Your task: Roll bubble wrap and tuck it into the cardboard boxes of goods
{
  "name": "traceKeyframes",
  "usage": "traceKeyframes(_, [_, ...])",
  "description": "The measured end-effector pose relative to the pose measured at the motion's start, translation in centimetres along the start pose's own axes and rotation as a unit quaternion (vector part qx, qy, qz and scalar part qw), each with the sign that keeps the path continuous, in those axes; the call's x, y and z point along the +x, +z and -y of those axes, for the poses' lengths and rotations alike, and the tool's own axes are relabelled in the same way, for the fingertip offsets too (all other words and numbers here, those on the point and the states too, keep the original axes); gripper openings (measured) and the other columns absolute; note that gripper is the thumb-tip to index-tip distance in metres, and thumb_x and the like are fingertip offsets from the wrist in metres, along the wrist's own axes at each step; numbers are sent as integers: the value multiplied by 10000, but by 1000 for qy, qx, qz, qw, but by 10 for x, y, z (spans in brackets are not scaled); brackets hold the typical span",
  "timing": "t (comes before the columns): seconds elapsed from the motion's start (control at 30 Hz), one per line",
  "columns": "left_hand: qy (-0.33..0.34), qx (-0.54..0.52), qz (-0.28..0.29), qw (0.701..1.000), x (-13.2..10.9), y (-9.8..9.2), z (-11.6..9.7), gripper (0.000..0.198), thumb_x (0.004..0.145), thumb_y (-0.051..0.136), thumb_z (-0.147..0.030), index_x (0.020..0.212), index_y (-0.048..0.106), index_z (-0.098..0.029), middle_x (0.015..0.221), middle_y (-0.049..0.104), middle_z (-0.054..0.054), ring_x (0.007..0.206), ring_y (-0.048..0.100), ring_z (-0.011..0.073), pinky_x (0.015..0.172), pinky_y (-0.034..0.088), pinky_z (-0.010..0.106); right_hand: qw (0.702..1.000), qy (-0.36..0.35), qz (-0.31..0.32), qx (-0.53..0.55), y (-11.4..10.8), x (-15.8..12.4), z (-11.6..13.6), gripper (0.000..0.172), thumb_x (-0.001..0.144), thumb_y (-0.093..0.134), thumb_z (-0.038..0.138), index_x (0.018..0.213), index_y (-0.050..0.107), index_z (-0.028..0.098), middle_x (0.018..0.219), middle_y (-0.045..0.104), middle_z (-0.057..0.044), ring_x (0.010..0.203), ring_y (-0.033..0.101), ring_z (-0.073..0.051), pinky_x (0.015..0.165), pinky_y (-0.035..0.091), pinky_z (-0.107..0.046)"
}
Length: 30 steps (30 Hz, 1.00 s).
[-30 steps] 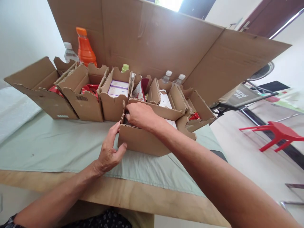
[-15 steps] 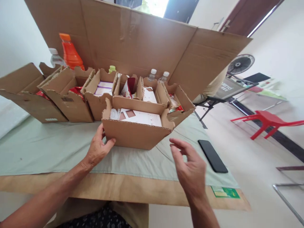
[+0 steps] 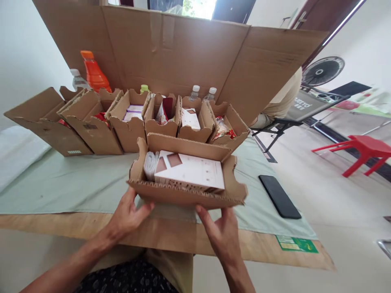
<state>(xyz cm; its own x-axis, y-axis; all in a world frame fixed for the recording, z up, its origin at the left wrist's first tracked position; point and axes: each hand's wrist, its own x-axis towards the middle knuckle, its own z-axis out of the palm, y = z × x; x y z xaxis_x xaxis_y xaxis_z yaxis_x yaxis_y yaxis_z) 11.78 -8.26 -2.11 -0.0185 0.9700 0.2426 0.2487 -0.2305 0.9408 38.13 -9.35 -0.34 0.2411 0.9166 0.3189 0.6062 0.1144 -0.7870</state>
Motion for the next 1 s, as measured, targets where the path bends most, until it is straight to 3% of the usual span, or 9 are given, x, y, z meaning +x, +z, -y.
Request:
traceKeyframes(0.07, [-34,3,3,999,-33,-8,0,596,860,680,-321,1431,553,-206,1361,665,158,1382,560,372,1210,408,591,1000,-7,-14,-6,-6,-25,8,507,842,750,582,1181,689,210,1106,771,-138,1073,703,-362,928,563,-513])
traceKeyframes(0.17, [-95,11,-52,994,-59,-38,6,582,896,700,-443,1410,572,-200,1334,682,164,1358,582,374,1216,401,583,999,-34,21,27,12,-34,35,461,879,742,520,1225,682,220,1096,765,-121,1045,710,-323,887,592,-460])
traceKeyframes(0.3, [-99,18,-120,988,-33,-75,1,762,803,799,-490,1442,526,-178,1322,685,166,1299,618,387,1162,452,584,988,-89,58,110,50,2,69,466,867,756,496,1231,660,220,1152,748,-108,1036,698,-284,887,597,-429])
traceKeyframes(0.37, [-63,19,-126,990,-14,-74,-10,777,800,797,-461,1460,507,-173,1304,694,157,1278,633,374,1151,466,571,985,-101,49,132,53,17,71,477,859,766,506,1222,657,217,1182,748,-107,1054,696,-284,905,589,-433])
traceKeyframes(0.47, [-1,21,-86,996,-8,-46,-23,703,861,730,-388,1489,503,-168,1331,687,157,1354,593,357,1198,435,542,991,-78,20,104,29,10,51,430,865,776,488,1181,683,211,1129,771,-101,1061,705,-303,917,574,-444])
traceKeyframes(0.57, [30,28,-11,999,-34,-13,-23,730,882,691,-308,1557,454,-165,1427,641,181,1459,509,361,1225,423,533,999,-27,-17,6,-16,-32,16,396,844,809,433,1168,727,220,1023,788,-86,1058,717,-344,909,568,-455])
traceKeyframes(0.67, [23,36,12,999,-68,-3,-14,636,913,655,-311,1518,514,-173,1382,675,168,1457,516,361,1239,408,549,998,-2,-30,-50,-43,-80,-3,333,798,849,385,1106,776,280,951,790,-63,1069,721,-384,863,588,-454])
traceKeyframes(0.8, [-11,58,14,998,-73,-28,-3,383,926,662,-397,1261,703,-218,1155,763,118,1344,609,373,1197,460,546,1000,4,3,-6,-17,-86,12,435,816,826,401,1219,745,258,1045,791,-90,1121,704,-387,894,595,-492])
traceKeyframes(1.0, [-60,44,-51,996,-35,-39,2,565,888,686,-417,1389,557,-190,1337,660,150,1347,576,363,1197,418,570,996,-16,24,86,40,-5,25,547,810,799,522,1237,658,211,1200,749,-140,1142,685,-339,952,572,-496])
